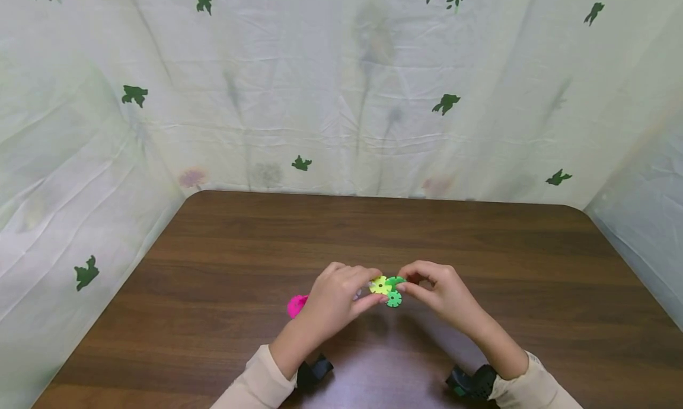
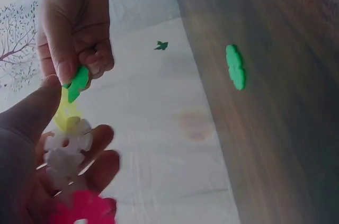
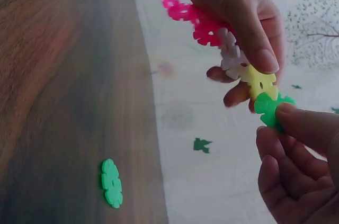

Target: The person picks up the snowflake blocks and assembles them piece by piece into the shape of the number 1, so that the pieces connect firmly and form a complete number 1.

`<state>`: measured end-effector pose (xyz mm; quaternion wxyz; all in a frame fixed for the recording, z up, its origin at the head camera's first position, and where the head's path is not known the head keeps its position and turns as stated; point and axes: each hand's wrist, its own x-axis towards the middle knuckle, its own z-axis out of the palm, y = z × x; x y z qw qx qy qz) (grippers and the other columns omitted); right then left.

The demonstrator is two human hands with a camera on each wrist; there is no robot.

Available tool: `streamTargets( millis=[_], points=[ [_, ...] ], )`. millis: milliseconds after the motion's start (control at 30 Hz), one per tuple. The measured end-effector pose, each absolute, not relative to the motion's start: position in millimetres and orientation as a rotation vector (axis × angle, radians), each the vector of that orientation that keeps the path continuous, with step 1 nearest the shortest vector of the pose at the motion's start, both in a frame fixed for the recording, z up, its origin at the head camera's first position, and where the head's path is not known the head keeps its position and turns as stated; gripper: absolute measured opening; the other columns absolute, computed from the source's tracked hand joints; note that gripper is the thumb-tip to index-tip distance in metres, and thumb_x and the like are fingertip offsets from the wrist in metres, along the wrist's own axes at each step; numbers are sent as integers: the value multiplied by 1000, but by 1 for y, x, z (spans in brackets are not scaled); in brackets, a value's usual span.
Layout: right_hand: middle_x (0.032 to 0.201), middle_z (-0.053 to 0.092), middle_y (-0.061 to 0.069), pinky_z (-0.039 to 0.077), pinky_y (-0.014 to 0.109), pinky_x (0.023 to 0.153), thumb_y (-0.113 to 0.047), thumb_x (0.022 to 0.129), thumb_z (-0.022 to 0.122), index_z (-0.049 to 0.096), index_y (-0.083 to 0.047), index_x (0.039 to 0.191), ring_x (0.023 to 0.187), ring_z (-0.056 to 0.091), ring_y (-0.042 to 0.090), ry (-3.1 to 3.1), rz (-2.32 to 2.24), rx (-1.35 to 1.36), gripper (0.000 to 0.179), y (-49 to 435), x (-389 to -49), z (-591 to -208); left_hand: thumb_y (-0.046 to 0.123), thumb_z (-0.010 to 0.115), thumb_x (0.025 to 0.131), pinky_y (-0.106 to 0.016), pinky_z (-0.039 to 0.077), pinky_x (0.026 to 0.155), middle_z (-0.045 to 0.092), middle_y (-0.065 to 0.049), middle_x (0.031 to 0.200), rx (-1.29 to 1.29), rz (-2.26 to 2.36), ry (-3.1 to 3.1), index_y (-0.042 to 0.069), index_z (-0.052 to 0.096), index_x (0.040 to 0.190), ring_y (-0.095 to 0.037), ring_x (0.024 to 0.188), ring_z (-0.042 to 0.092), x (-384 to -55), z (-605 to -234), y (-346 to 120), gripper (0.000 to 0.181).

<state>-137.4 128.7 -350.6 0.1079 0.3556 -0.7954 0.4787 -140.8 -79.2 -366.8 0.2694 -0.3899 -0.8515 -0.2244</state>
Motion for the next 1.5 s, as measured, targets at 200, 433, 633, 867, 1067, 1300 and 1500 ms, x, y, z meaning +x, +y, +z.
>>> streamTargets(
  millis=[200,433,633,867,1067,1300,1500],
  points=[
    [76,62,9,49,28,58,-2,79,66,63,-4,88,65,57,12,-2437,1759,863,10,133,-144,-366,29,67,80,-27,43,68,64,4,95,-1065,-625,-2356,11,62,106,-8,84,59,-139,-364,-78,32],
    [73,59,14,51,38,63,-5,79,67,59,6,90,63,60,17,-2431,2082,712,17,129,-144,-367,34,70,77,-21,38,57,60,6,96,-1052,-567,-2340,15,58,115,-6,83,57,-136,-370,-73,44],
    [77,58,12,51,38,64,-4,80,66,57,4,94,68,59,24,-2393,2088,806,19,127,-145,-371,36,74,71,-18,32,50,60,7,85,-975,-502,-2237,18,63,105,-5,68,56,-137,-372,-74,40],
    [84,58,8,48,28,63,-11,80,68,59,-1,100,73,56,17,-2517,1752,900,24,137,-161,-391,32,76,69,-18,37,50,62,6,81,-898,-529,-2198,14,63,103,-6,62,54,-145,-367,-86,41],
    [91,57,1,46,27,67,-21,79,69,60,-6,109,79,53,13,-2801,1368,974,35,143,-170,-414,27,77,69,-17,37,49,62,5,76,-875,-589,-2203,9,64,105,-8,57,48,-148,-364,-92,42],
    [90,50,-4,45,27,70,-14,77,71,59,-11,101,80,51,12,-2880,1173,1051,26,143,-170,-422,26,77,70,-17,36,47,64,4,79,-867,-596,-2192,10,61,109,-8,55,46,-149,-362,-93,46],
    [80,56,-5,45,26,64,-8,81,66,54,-15,98,73,53,9,-2884,1321,1058,22,143,-170,-415,25,75,73,-16,36,50,61,5,78,-895,-635,-2230,10,60,107,-8,59,46,-148,-362,-92,40]
  ],
)
